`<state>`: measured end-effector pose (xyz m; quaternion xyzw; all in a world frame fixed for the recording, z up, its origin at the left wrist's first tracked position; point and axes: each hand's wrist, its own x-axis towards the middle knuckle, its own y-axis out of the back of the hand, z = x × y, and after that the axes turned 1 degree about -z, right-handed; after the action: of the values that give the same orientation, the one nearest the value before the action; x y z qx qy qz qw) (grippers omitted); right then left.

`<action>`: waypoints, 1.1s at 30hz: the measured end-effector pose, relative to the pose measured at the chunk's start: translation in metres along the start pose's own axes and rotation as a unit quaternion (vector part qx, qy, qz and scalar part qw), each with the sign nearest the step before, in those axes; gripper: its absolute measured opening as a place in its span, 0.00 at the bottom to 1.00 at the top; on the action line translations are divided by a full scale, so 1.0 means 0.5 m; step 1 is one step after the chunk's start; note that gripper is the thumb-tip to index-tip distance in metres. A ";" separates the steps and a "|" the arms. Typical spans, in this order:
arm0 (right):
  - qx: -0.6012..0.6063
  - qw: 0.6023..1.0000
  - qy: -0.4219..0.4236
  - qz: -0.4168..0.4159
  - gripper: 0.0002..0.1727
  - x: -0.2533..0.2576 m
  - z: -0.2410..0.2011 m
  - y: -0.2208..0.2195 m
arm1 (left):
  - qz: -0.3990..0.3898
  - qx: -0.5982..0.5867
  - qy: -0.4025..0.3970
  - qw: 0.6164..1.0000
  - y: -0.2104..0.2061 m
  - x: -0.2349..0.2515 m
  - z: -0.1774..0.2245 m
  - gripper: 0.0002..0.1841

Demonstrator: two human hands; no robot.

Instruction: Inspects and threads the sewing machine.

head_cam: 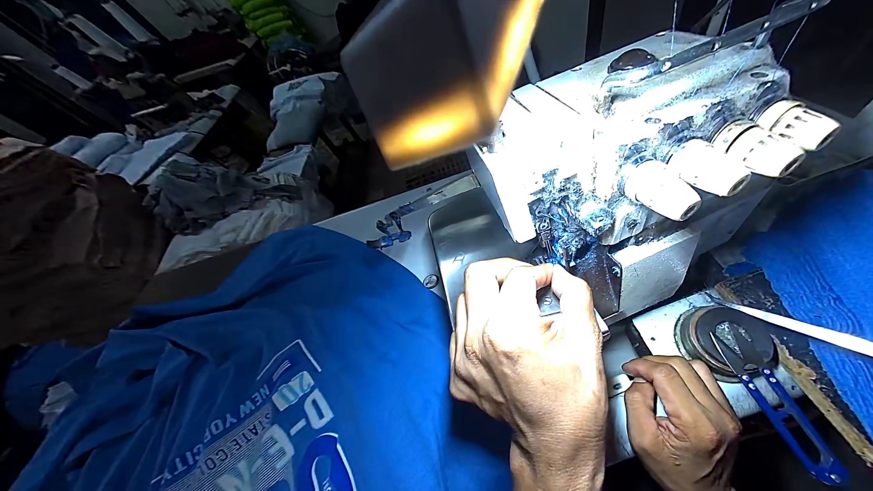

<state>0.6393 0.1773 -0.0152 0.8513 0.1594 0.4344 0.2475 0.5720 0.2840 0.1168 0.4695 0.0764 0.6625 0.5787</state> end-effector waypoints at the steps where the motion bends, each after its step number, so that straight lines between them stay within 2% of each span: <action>1: 0.001 1.000 0.001 0.002 0.15 -0.001 0.001 -0.002 | 0.002 0.002 -0.003 1.000 0.000 0.001 -0.001 0.08; 20: -0.017 1.000 -0.023 -0.012 0.14 0.009 -0.016 -0.003 | 0.006 -0.002 -0.001 1.000 -0.003 0.000 -0.004 0.08; 28: 0.004 1.000 0.004 0.009 0.15 0.001 0.001 -0.003 | -0.021 0.014 0.009 1.000 0.003 0.004 0.004 0.08; 33: 0.002 1.000 0.003 0.007 0.15 0.000 0.001 -0.002 | 0.009 0.006 -0.005 1.000 -0.004 0.003 0.002 0.06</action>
<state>0.6396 0.1780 -0.0162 0.8514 0.1553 0.4385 0.2422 0.5743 0.2853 0.1168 0.4771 0.0733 0.6647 0.5702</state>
